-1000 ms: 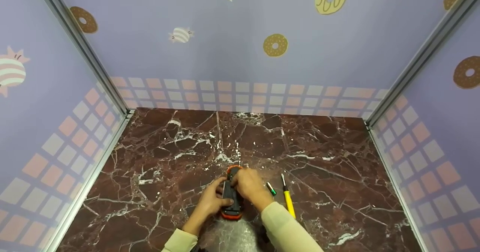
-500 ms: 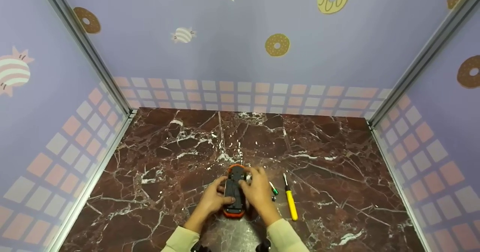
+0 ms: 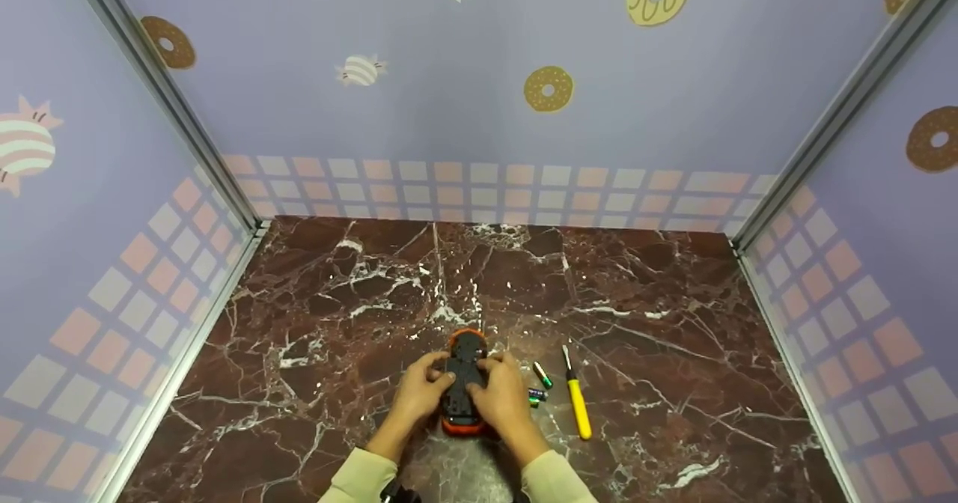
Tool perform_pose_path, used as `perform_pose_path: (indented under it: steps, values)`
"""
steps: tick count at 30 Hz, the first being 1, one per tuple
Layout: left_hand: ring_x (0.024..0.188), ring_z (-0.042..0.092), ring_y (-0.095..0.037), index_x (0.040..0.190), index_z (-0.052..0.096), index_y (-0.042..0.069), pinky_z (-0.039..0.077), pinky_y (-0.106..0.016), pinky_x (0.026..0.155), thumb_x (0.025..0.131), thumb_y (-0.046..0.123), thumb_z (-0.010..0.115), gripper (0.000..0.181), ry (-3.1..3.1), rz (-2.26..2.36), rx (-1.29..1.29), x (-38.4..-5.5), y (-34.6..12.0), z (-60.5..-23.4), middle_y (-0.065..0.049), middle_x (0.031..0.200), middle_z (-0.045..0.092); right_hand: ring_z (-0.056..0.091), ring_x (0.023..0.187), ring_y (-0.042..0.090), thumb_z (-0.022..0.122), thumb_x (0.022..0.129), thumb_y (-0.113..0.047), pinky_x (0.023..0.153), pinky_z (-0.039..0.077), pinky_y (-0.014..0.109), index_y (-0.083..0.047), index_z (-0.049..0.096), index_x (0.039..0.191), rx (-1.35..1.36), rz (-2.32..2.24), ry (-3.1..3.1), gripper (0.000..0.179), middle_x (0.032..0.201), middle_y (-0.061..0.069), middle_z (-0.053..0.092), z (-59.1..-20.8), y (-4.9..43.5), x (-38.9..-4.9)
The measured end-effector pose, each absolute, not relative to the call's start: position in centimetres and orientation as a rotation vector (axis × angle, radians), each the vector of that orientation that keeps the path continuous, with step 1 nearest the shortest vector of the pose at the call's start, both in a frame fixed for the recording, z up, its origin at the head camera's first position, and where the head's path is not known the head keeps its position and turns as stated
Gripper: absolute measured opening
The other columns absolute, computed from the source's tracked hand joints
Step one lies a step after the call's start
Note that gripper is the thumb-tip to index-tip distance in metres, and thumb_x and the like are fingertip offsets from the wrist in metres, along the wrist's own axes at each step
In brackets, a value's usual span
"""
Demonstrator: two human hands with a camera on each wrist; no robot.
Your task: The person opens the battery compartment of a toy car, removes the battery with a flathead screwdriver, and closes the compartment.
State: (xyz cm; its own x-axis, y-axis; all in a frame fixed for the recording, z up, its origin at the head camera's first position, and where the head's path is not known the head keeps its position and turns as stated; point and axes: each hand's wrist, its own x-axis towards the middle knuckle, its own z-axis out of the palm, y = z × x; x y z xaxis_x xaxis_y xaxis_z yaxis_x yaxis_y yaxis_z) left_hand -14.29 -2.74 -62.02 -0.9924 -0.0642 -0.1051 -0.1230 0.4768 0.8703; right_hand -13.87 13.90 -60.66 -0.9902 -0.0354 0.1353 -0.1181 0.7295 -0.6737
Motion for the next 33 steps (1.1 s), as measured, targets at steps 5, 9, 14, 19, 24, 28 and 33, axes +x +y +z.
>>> perform_pose_path:
  steps: [5,9,14,19,24,28,33]
  values:
    - [0.081,0.064,-0.015,0.128,0.069,0.012,0.05,-0.036,0.073,0.09,0.019,0.076,0.039,2.639,1.592,-0.219,-14.4,-2.9,-62.0,0.0,0.089,0.07,0.064,0.107,0.037,0.086,0.078,-0.015,0.094,0.051,0.054,0.002,0.076,0.114,0.138,1.136,-2.81,0.042,0.117,0.016,0.064,-60.7,13.5,-13.7]
    - [0.08,0.068,-0.016,0.12,0.072,0.004,0.056,-0.034,0.07,0.088,0.016,0.078,0.035,2.514,1.75,-0.293,-14.3,-3.1,-62.3,-0.006,0.091,0.074,0.063,0.111,0.039,0.085,0.08,-0.018,0.098,0.05,0.055,0.008,0.072,0.117,0.157,1.201,-2.815,0.047,0.121,0.021,0.061,-60.7,13.2,-13.4]
    - [0.069,0.067,-0.014,0.118,0.072,-0.002,0.058,-0.033,0.057,0.093,0.01,0.07,0.027,2.294,1.976,-0.331,-14.0,-3.1,-61.6,-0.009,0.091,0.073,0.063,0.113,0.041,0.086,0.081,-0.032,0.099,0.05,0.055,0.008,0.069,0.122,0.145,1.206,-2.832,0.06,0.125,0.025,0.06,-60.4,13.0,-13.3]
    - [0.066,0.064,-0.014,0.117,0.071,-0.006,0.059,-0.034,0.055,0.096,-0.004,0.059,0.024,2.241,2.106,-0.219,-13.9,-3.2,-60.1,-0.014,0.089,0.071,0.064,0.11,0.04,0.086,0.079,-0.045,0.094,0.052,0.053,0.005,0.067,0.126,0.064,1.273,-2.794,0.071,0.125,0.025,0.063,-59.9,12.7,-13.4]
    - [0.074,0.067,-0.017,0.114,0.071,-0.009,0.058,-0.032,0.056,0.092,-0.012,0.06,0.025,2.342,2.082,-0.089,-13.8,-3.3,-59.3,-0.02,0.094,0.072,0.065,0.105,0.036,0.089,0.076,-0.044,0.092,0.052,0.052,0.005,0.067,0.123,0.024,1.306,-2.755,0.071,0.119,0.023,0.066,-60.0,12.4,-13.3]
    - [0.07,0.066,-0.016,0.115,0.071,-0.006,0.06,-0.037,0.057,0.092,-0.01,0.06,0.026,2.32,2.057,-0.092,-13.7,-3.5,-59.5,-0.017,0.094,0.072,0.065,0.106,0.035,0.087,0.077,-0.037,0.092,0.053,0.05,0.005,0.068,0.122,-0.014,1.331,-2.741,0.064,0.119,0.024,0.067,-60.1,12.3,-13.3]
    - [0.071,0.067,-0.018,0.113,0.072,-0.006,0.058,-0.034,0.062,0.091,-0.008,0.063,0.024,2.365,2.066,-0.057,-13.8,-3.7,-60.0,-0.016,0.092,0.072,0.071,0.103,0.033,0.085,0.078,-0.032,0.088,0.057,0.046,0.004,0.069,0.121,-0.093,1.435,-2.715,0.058,0.119,0.025,0.068,-60.0,12.1,-13.3]
